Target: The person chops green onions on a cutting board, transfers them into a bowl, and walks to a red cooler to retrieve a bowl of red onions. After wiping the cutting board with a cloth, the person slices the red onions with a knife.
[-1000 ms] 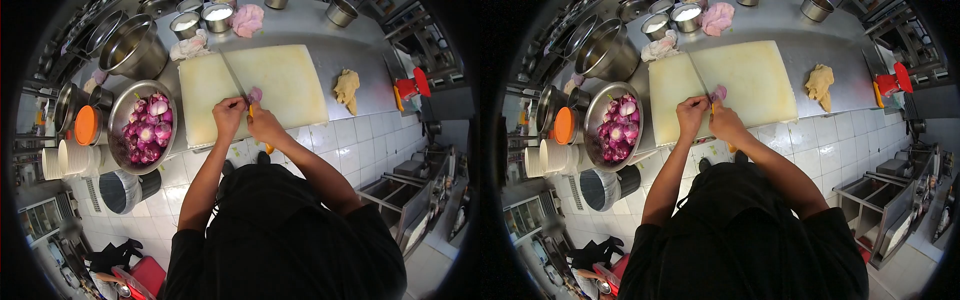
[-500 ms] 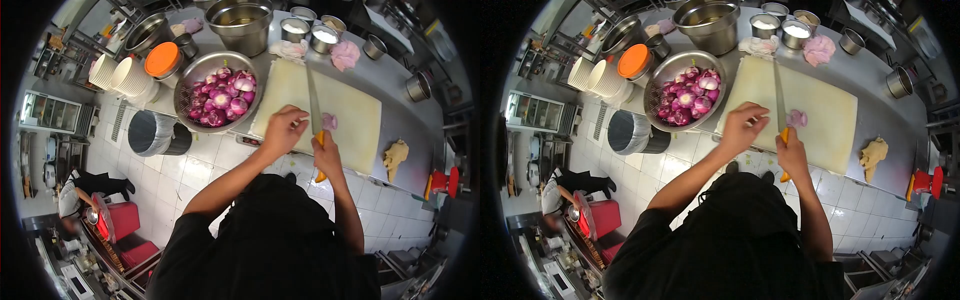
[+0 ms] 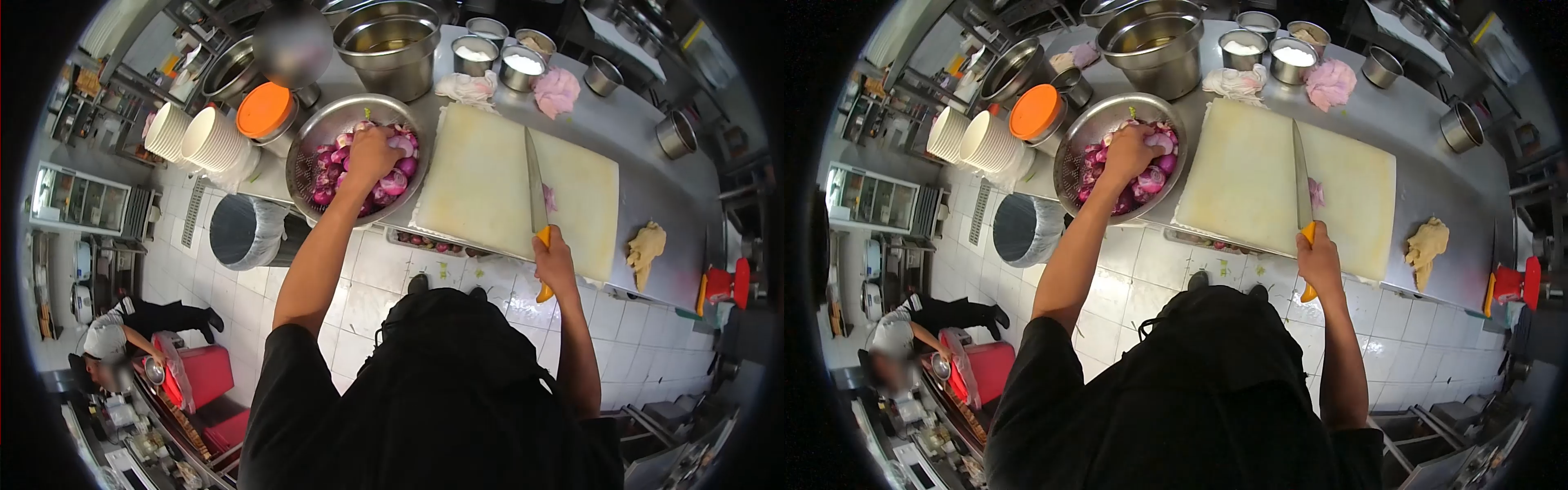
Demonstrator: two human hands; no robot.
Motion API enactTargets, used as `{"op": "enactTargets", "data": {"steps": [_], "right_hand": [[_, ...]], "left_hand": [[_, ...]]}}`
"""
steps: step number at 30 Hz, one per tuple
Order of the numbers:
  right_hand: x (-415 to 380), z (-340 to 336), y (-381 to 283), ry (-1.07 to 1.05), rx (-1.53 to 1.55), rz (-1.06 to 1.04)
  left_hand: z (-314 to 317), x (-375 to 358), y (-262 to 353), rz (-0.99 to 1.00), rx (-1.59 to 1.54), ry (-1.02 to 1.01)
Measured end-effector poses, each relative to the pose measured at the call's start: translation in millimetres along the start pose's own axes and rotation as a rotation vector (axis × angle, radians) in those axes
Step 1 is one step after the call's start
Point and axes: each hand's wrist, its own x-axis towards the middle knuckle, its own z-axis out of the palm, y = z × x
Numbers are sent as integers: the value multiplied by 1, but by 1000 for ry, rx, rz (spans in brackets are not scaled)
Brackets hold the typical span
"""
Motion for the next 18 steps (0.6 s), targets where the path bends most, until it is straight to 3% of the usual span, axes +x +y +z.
{"op": "enactTargets", "data": {"steps": [3,6,7,9,12,14,18], "right_hand": [[17,14,36,105,-123,-159],[10,15,27,150,-179,-200],[11,16,26,157,-183,-207],[11,16,29,170,-199,-212],[18,22,39,185,-254,-252],[14,18,34,154,-227,-217],[10,16,29,144,-220,-187]], "left_hand": [[-6,-3,6,-23,-124,32],[-5,-3,-6,-59,-285,15],[-6,-2,-5,-16,-385,94],[-14,-8,17,13,-590,189],[-24,-19,66,93,-535,138],[-9,-32,97,376,-522,158],[55,-54,133,622,-417,161]]}}
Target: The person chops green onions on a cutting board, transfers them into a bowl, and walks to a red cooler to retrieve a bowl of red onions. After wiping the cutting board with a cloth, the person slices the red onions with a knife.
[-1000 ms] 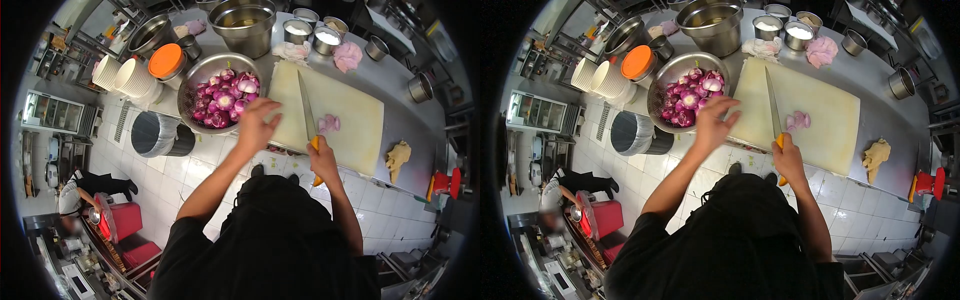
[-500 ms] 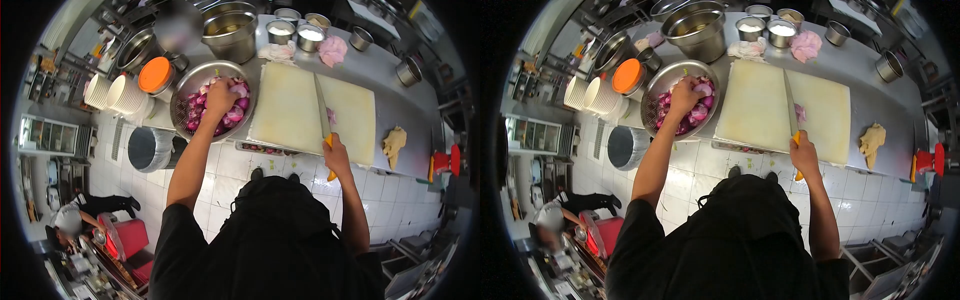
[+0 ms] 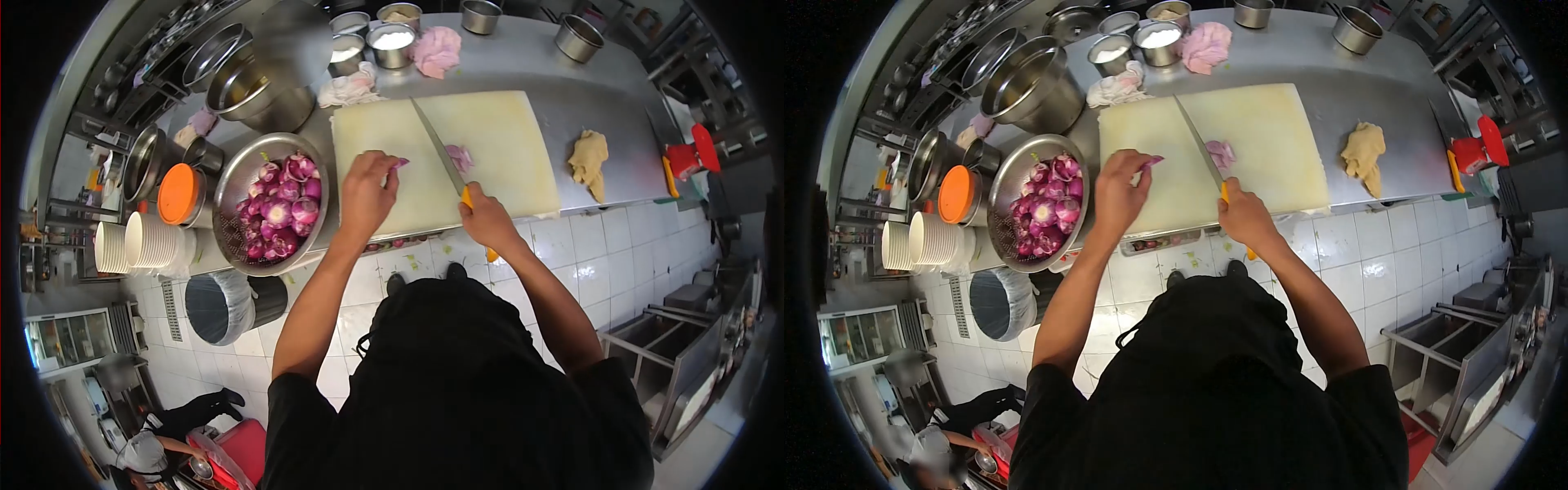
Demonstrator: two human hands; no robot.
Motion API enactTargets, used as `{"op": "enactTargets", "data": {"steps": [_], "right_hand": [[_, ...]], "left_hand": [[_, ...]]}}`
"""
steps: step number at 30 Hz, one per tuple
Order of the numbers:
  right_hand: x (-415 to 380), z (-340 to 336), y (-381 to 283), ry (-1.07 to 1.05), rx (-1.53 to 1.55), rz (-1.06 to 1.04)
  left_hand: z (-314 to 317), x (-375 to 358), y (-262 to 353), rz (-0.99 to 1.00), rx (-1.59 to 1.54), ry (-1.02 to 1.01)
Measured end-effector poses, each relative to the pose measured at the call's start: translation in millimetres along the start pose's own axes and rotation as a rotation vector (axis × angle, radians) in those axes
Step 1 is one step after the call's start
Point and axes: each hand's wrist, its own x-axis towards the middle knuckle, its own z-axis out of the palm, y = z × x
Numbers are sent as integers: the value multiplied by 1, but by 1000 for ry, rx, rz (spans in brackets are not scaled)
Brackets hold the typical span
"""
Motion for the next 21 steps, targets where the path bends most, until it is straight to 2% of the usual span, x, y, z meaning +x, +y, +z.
{"op": "enactTargets", "data": {"steps": [1,4,9,15,21], "right_hand": [[0,0,0,8,8,4],[0,0,3,21,34,-13],[-6,-2,0,6,60,-74],[-9,-3,-37,-93,43,-145],[-2,-1,-60,-35,57,-225]], "left_hand": [[15,-8,-4,78,14,0],[42,-38,-13,73,-40,-155],[35,-65,-12,-147,-97,-95],[34,-67,-14,-225,-83,-30],[29,-74,-15,-348,-97,46]]}}
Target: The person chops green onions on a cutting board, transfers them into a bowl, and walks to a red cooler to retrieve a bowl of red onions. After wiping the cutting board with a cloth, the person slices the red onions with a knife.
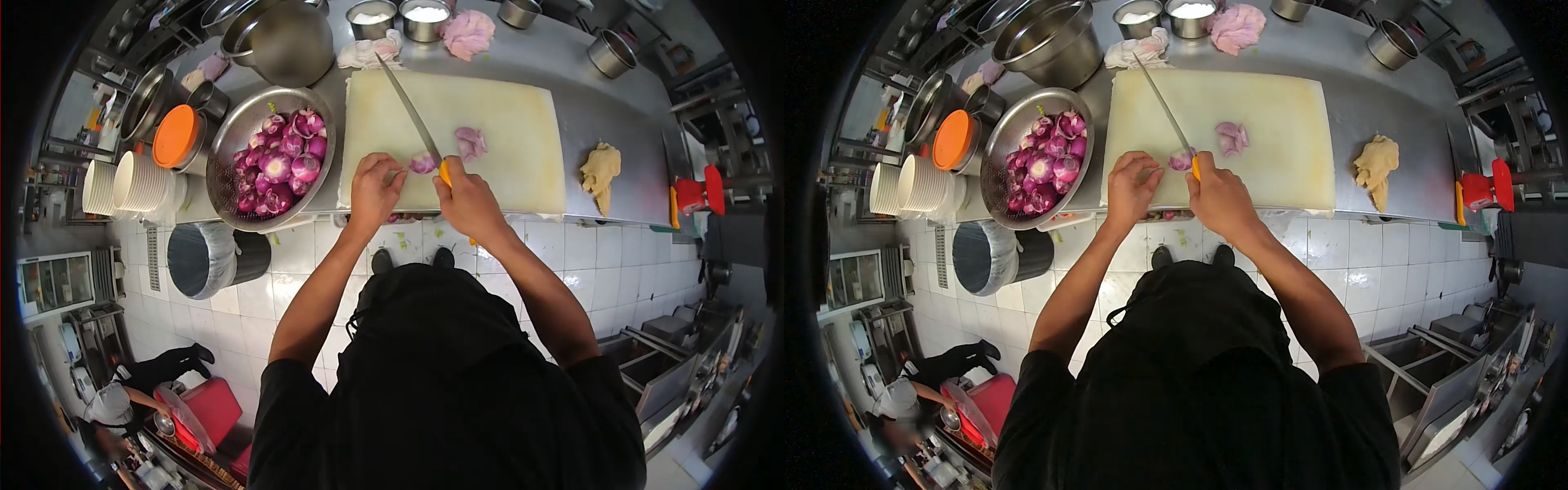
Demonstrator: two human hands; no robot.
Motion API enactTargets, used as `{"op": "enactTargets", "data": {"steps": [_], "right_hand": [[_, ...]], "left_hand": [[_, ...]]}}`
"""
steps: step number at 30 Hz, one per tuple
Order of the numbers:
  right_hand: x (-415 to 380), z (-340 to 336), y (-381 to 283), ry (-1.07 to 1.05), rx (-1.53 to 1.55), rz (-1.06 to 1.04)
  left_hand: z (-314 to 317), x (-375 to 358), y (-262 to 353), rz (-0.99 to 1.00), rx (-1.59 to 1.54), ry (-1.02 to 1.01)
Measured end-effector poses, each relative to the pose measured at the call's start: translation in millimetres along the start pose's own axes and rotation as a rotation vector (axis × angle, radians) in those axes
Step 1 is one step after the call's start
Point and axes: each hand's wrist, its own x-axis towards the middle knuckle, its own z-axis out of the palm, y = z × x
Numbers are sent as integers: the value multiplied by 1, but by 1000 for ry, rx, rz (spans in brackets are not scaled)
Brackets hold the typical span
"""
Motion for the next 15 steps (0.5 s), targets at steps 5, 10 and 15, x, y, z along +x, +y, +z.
{"op": "enactTargets", "data": {"steps": [5,10,15], "right_hand": [[17,28,27,-102,-99,51],[18,11,22,-132,-18,91],[11,-1,22,-49,18,115]], "left_hand": [[6,9,6,97,-17,-26],[20,16,12,196,79,-109],[15,16,10,157,232,-191]]}}
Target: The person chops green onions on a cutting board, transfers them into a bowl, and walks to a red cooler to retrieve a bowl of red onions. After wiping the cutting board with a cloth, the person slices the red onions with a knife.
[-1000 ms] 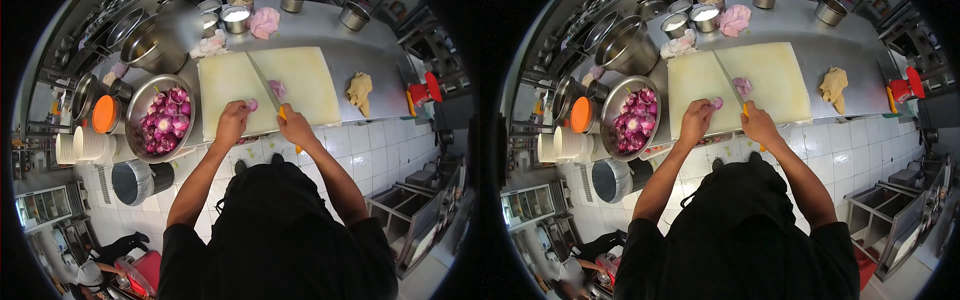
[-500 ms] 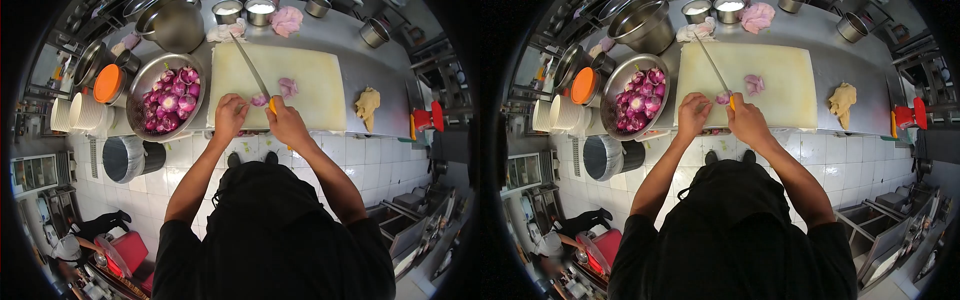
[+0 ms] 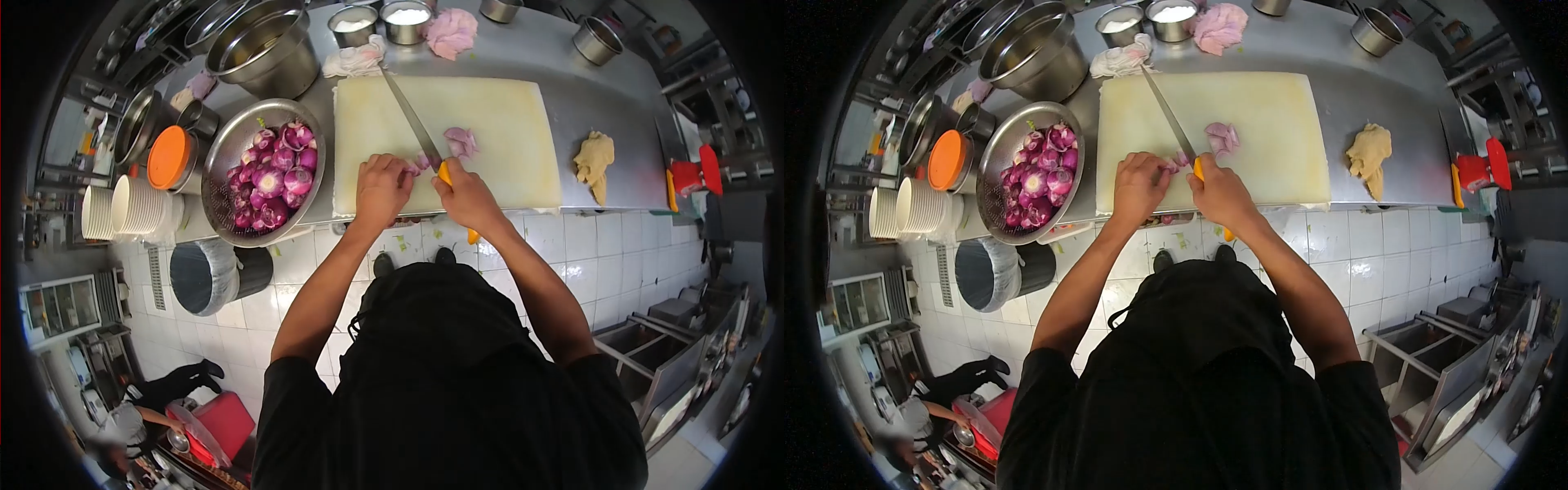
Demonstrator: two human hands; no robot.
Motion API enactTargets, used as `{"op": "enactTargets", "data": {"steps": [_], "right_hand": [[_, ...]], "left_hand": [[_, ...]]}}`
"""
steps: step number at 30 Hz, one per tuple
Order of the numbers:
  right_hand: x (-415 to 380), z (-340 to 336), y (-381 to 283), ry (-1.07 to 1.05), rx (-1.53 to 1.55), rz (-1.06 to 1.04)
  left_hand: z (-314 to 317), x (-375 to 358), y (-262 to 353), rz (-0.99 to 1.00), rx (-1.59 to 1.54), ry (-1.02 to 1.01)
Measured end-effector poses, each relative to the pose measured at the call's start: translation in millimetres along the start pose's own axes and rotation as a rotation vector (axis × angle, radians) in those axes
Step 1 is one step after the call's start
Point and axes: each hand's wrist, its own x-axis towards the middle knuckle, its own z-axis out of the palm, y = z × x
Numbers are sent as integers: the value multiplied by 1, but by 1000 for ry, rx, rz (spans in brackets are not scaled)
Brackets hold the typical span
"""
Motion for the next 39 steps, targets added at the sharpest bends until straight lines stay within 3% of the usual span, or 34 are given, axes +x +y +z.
{"op": "enactTargets", "data": {"steps": [6,12,18,27,30,36,39], "right_hand": [[-8,-11,2,11,40,38],[-7,-10,7,-31,38,115],[-5,-19,9,-107,101,175],[1,-20,-3,-118,39,183],[20,3,18,-44,-72,78],[17,-29,-13,-188,66,247],[27,12,28,31,-144,-8]], "left_hand": [[-1,3,1,45,-77,65],[11,23,-4,236,-123,17],[37,23,12,-29,-164,130],[40,23,6,-6,-256,198],[43,23,0,20,-257,184],[42,22,3,17,-261,190],[45,22,1,4,-245,189]]}}
